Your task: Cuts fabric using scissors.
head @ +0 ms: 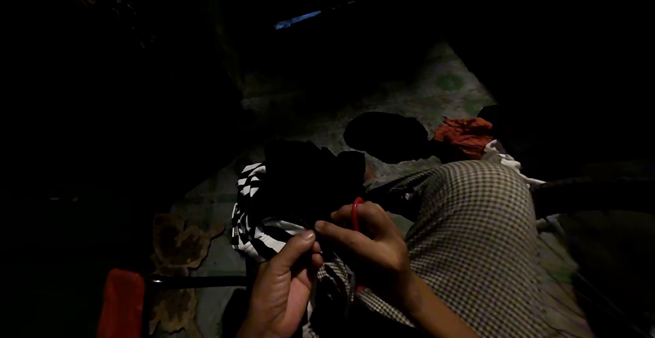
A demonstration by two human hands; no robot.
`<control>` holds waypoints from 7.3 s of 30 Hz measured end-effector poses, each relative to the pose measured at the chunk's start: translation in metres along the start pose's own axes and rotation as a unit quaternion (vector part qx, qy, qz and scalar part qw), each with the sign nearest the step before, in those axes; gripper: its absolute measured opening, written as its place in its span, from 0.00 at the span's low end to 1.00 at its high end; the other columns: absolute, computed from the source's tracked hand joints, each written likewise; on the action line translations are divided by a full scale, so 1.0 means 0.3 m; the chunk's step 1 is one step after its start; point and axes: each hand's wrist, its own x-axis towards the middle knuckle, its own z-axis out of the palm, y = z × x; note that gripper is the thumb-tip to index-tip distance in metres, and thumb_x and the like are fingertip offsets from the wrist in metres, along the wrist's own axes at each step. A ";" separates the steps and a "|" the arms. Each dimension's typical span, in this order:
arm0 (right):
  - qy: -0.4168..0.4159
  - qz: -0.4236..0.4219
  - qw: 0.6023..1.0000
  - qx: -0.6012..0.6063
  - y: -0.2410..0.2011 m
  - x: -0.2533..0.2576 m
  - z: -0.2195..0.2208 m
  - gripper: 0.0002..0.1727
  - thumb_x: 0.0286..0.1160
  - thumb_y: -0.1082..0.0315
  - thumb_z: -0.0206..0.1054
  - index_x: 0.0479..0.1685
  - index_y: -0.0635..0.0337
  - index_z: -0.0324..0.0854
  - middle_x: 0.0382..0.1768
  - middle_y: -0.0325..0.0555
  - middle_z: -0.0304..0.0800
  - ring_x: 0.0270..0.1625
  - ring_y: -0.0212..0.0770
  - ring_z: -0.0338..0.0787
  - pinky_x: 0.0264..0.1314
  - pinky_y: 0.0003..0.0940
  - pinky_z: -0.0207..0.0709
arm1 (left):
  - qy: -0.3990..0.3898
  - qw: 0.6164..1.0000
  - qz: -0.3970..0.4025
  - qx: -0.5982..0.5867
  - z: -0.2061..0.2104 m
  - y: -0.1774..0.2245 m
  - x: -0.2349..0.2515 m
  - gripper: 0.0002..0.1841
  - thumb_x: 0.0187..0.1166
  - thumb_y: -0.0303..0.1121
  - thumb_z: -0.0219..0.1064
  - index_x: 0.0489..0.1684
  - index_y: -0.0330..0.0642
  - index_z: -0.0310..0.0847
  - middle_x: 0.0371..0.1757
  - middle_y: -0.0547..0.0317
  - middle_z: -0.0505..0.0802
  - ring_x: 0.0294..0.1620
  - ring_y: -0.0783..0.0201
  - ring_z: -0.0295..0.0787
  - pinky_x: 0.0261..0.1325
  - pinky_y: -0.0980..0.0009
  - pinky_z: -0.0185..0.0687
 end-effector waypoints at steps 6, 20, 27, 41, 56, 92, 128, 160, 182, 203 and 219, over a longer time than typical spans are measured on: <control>-0.011 0.001 1.000 0.002 0.004 -0.006 0.003 0.11 0.79 0.62 0.70 0.56 0.35 0.89 0.44 0.37 0.86 0.49 0.34 0.84 0.51 0.30 0.78 | 0.027 0.995 0.076 0.053 -0.002 -0.023 0.008 0.05 0.77 0.19 0.66 0.40 0.25 0.88 0.32 0.45 0.92 0.31 0.62 0.91 0.45 0.69 0.91; -0.035 0.595 0.589 0.546 -0.180 -0.001 -0.172 0.39 0.77 0.72 0.55 0.91 0.54 0.48 0.75 0.59 0.76 0.63 0.56 0.90 0.59 0.50 0.88 | 0.019 0.993 0.085 0.080 -0.014 -0.010 -0.010 0.06 0.77 0.19 0.67 0.44 0.24 0.88 0.34 0.45 0.95 0.34 0.62 0.94 0.45 0.70 0.93; -0.261 0.511 0.609 0.547 -0.188 0.004 -0.217 0.31 0.73 0.78 0.68 0.78 0.54 0.68 0.61 0.50 0.88 0.48 0.47 0.95 0.50 0.42 0.92 | 0.024 0.994 0.076 0.075 -0.025 0.003 -0.016 0.06 0.77 0.19 0.67 0.44 0.24 0.87 0.34 0.44 0.95 0.33 0.61 0.94 0.45 0.69 0.93; -0.363 0.416 0.637 0.537 -0.109 -0.110 -0.154 0.23 0.68 0.70 0.79 0.62 0.51 0.78 0.46 0.37 0.91 0.35 0.28 0.88 0.34 0.24 0.83 | 0.004 0.989 0.098 0.112 -0.061 0.014 -0.013 0.05 0.76 0.18 0.65 0.39 0.25 0.87 0.32 0.45 0.95 0.33 0.62 0.94 0.44 0.70 0.92; -0.387 0.393 0.684 0.477 -0.098 -0.064 -0.169 0.24 0.74 0.58 0.76 0.66 0.51 0.76 0.34 0.36 0.87 0.31 0.28 0.86 0.32 0.24 0.82 | -0.005 0.986 0.098 0.134 -0.085 0.015 -0.002 0.04 0.75 0.19 0.67 0.36 0.26 0.88 0.31 0.44 0.94 0.32 0.61 0.93 0.43 0.68 0.92; -0.480 0.324 0.786 0.217 -0.094 0.029 -0.207 0.23 0.82 0.46 0.65 0.69 0.47 0.76 0.37 0.40 0.88 0.35 0.38 0.88 0.36 0.42 0.84 | 0.014 0.983 0.108 0.146 -0.087 0.000 0.009 0.04 0.76 0.19 0.67 0.39 0.25 0.87 0.31 0.45 0.94 0.30 0.61 0.93 0.43 0.67 0.93; -0.453 0.329 0.759 0.332 -0.085 -0.010 -0.214 0.23 0.81 0.51 0.67 0.69 0.50 0.77 0.37 0.40 0.88 0.33 0.34 0.87 0.35 0.34 0.83 | -0.082 0.997 0.000 0.018 -0.165 0.173 0.011 0.17 0.71 0.43 0.76 0.49 0.40 0.88 0.44 0.48 0.95 0.48 0.54 0.96 0.55 0.53 0.93; -0.477 0.296 0.619 0.550 -0.066 0.048 -0.269 0.22 0.82 0.55 0.68 0.71 0.48 0.75 0.40 0.34 0.87 0.36 0.24 0.84 0.36 0.19 0.80 | -0.019 0.963 0.245 0.111 -0.051 0.044 -0.039 0.16 0.79 0.26 0.69 0.61 0.31 0.75 0.44 0.46 0.94 0.43 0.59 0.96 0.50 0.58 0.95; -0.492 0.366 0.544 0.573 -0.090 0.039 -0.217 0.21 0.81 0.56 0.70 0.70 0.46 0.74 0.34 0.34 0.87 0.29 0.24 0.85 0.27 0.20 0.80 | -0.018 0.944 0.273 0.183 -0.115 0.043 -0.082 0.11 0.86 0.29 0.60 0.61 0.34 0.78 0.48 0.56 0.94 0.49 0.66 0.94 0.58 0.64 0.91; -0.431 0.319 0.635 0.556 -0.110 -0.002 -0.097 0.25 0.77 0.66 0.73 0.73 0.56 0.78 0.48 0.42 0.90 0.43 0.32 0.89 0.45 0.26 0.85 | 0.059 0.967 0.238 0.073 -0.092 0.042 -0.084 0.13 0.87 0.29 0.60 0.61 0.30 0.76 0.44 0.45 0.94 0.43 0.58 0.95 0.50 0.58 0.95; -0.422 0.292 0.659 0.550 -0.114 0.001 -0.068 0.23 0.77 0.64 0.73 0.70 0.56 0.78 0.41 0.40 0.88 0.37 0.30 0.86 0.39 0.25 0.82 | 0.029 0.981 0.189 0.037 -0.101 0.070 -0.098 0.13 0.89 0.31 0.57 0.59 0.30 0.76 0.43 0.44 0.93 0.43 0.58 0.95 0.50 0.58 0.94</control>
